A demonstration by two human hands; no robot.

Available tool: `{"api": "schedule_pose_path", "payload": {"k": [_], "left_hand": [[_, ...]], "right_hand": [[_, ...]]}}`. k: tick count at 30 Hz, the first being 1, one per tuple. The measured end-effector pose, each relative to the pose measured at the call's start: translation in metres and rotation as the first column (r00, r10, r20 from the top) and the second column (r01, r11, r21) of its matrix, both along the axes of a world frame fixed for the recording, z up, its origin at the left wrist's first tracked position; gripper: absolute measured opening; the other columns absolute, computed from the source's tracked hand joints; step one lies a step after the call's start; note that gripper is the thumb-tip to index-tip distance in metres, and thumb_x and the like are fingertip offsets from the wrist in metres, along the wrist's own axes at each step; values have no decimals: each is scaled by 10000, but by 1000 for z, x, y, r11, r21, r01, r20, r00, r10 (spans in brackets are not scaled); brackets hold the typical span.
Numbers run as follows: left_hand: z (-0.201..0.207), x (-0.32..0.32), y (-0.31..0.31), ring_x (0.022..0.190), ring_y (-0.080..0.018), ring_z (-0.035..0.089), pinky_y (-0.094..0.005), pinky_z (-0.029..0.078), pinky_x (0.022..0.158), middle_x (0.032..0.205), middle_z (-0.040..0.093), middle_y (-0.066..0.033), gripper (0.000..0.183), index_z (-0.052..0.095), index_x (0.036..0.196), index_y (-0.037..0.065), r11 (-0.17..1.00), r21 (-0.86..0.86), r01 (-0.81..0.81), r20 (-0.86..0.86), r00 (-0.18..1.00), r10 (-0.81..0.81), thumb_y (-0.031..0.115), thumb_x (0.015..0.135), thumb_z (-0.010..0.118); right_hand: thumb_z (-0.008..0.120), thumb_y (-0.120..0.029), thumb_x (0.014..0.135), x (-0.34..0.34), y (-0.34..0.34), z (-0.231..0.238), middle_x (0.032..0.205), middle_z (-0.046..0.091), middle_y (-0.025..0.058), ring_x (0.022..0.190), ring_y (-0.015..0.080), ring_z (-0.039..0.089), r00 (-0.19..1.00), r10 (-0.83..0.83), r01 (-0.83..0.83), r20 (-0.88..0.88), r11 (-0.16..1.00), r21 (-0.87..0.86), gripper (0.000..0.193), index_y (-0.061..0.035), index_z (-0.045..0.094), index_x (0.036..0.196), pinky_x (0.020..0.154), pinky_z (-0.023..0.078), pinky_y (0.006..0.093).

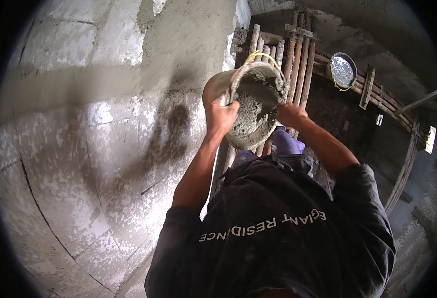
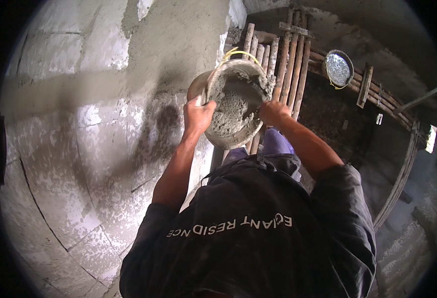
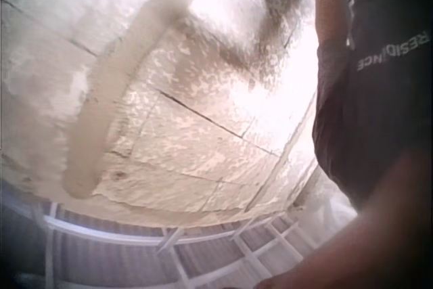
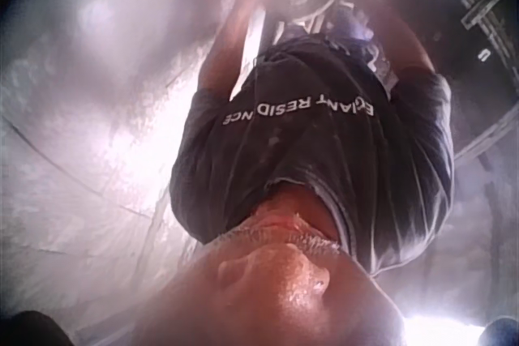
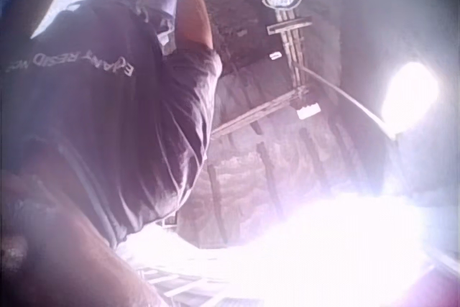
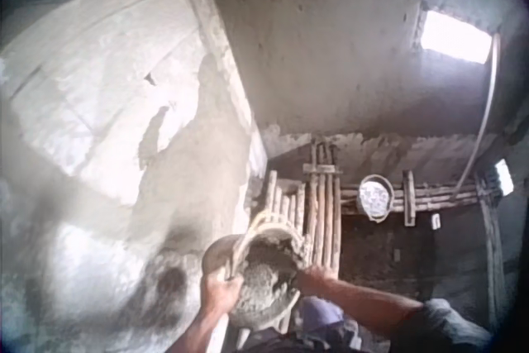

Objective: The person scoops wet cement from a bucket using a trowel and applies it to a curved concrete wall. They repeatedly smooth the surface with the trowel while standing on a bamboo scaffold.

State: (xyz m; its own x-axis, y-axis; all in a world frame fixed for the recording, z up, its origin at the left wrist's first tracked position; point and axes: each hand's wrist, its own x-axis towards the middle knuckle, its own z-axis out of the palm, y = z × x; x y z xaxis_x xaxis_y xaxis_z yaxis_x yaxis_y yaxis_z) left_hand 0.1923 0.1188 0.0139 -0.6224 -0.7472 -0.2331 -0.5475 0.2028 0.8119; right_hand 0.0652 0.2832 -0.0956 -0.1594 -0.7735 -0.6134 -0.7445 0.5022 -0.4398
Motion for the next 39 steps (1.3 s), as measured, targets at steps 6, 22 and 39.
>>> {"api": "schedule_pose_path", "payload": {"k": [6, 22, 39], "left_hand": [[5, -18, -12, 635, -75, 482, -270, 431, 602, 701, 607, -24, 110, 593, 809, -41, 997, -3, 73, -35, 997, -73, 51, 751, 574], [-54, -8, -36, 926, -253, 555, -334, 411, 839, 995, 609, -154, 491, 567, 1044, -69, 821, 103, -561, 39, 827, 560, 172, 622, 628], [-61, 105, -40, 684, -171, 513, -313, 412, 608, 737, 571, -59, 196, 572, 845, -36, 730, 92, -677, 350, 709, 613, 93, 698, 576]], "right_hand": [[549, -138, 744, 24, -7, 0, 619, 560, 105, 587, 175, 597, 687, -3, 127, 727, 985, -116, 157, 19, 559, 744, 492, 464, 314], [508, -204, 762, -75, -38, 78, 662, 518, 54, 551, 131, 513, -74, -386, 937, 919, 289, 197, 288, 10, 551, 950, 503, 429, 269], [389, -178, 870, -32, -363, 74, 1048, 549, 230, 943, 377, 530, 474, -621, 826, 624, 68, -559, 404, -30, 391, 1246, 900, 387, 423]]}}
